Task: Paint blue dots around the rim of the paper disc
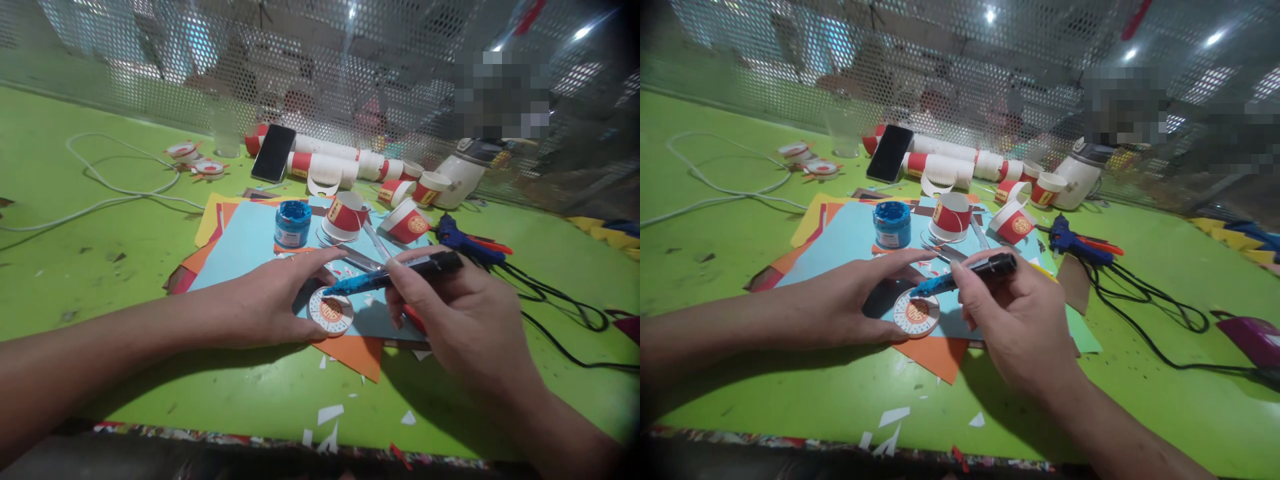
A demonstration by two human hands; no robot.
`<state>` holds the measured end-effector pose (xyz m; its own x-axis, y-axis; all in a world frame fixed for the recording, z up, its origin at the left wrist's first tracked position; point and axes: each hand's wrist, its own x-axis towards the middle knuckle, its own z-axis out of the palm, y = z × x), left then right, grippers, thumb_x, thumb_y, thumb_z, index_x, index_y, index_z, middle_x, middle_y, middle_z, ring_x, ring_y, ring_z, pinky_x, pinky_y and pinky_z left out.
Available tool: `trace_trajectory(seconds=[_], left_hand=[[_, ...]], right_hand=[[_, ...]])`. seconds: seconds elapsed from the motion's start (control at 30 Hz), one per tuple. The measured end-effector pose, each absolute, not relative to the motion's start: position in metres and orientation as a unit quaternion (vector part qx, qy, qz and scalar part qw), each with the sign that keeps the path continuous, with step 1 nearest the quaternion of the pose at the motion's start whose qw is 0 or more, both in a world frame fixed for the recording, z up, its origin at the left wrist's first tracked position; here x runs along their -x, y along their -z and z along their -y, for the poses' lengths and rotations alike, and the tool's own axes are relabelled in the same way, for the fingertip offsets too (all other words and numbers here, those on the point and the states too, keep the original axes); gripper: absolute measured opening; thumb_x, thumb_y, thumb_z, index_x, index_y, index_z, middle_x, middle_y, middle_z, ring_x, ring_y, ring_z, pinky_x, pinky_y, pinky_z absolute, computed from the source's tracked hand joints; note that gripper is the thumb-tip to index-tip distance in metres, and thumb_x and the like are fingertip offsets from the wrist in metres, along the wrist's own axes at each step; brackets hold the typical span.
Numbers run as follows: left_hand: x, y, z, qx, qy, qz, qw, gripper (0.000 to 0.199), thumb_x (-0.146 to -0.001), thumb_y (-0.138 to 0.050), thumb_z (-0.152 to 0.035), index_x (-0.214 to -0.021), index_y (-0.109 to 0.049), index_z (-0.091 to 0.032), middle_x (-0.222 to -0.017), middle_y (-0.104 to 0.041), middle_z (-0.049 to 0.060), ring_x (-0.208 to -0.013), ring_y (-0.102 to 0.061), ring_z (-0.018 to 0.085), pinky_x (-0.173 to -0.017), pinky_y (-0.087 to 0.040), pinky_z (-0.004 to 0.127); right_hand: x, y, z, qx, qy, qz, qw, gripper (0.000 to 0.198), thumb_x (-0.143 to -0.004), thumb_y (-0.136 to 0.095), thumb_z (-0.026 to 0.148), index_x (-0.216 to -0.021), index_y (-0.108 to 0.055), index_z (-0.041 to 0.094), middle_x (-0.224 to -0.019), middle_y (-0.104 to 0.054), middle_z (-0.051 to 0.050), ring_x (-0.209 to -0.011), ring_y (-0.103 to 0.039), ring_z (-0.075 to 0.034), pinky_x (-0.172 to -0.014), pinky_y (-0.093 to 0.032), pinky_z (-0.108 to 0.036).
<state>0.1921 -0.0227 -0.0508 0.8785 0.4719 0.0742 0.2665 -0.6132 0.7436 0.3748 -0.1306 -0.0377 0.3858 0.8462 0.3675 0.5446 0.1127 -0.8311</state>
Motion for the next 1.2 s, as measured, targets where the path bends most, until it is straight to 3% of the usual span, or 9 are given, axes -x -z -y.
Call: trace_trajectory(seconds=[0.33, 1.03, 1.2], left_hand=[[-0.1896, 0.0548, 0.0211, -0.893, -0.126, -0.217, 0.375, 0.078, -0.081, -0.071, -0.035, -0.15, -0.034, -0.028, -0.131, -0.065, 0.008, -0.117, -0.063, 0.027, -0.097, -0.047, 0.037], [-0.1916, 0.0536, 0.0223, -0.895, -0.139, -0.202, 0.373, 0.068, -0.082, -0.07, -0.029, -0.144, -0.041, -0.032, -0.127, -0.066, 0.003, -0.112, -0.064, 0.023, -0.092, -0.048, 0.032], [-0.1915, 0.0532, 0.0225, -0.897, -0.136, -0.206, 0.366, 0.069, -0.081, -0.07, -0.029, -0.144, -0.041, -0.03, -0.126, -0.066, 0.005, -0.112, -0.064, 0.024, -0.092, -0.048, 0.033]], right_hand=[[-0.3735, 0.0374, 0.1307, 0.65, -0.142, 0.52, 0.536, 0.022, -0.086, -0.07, 0.039, -0.076, -0.064, 0.021, -0.052, -0.055, 0.006, -0.043, -0.048, -0.008, -0.041, -0.041, -0.021], [-0.3699, 0.0383, 0.1292, 0.653, -0.144, 0.532, 0.519, 0.02, -0.086, -0.07, 0.038, -0.077, -0.064, 0.021, -0.051, -0.057, 0.006, -0.042, -0.048, -0.009, -0.037, -0.037, -0.021], [-0.3722, 0.0375, 0.1299, 0.655, -0.126, 0.556, 0.495, 0.02, -0.087, -0.069, 0.038, -0.077, -0.065, 0.021, -0.054, -0.057, 0.006, -0.047, -0.049, -0.009, -0.046, -0.041, -0.023]])
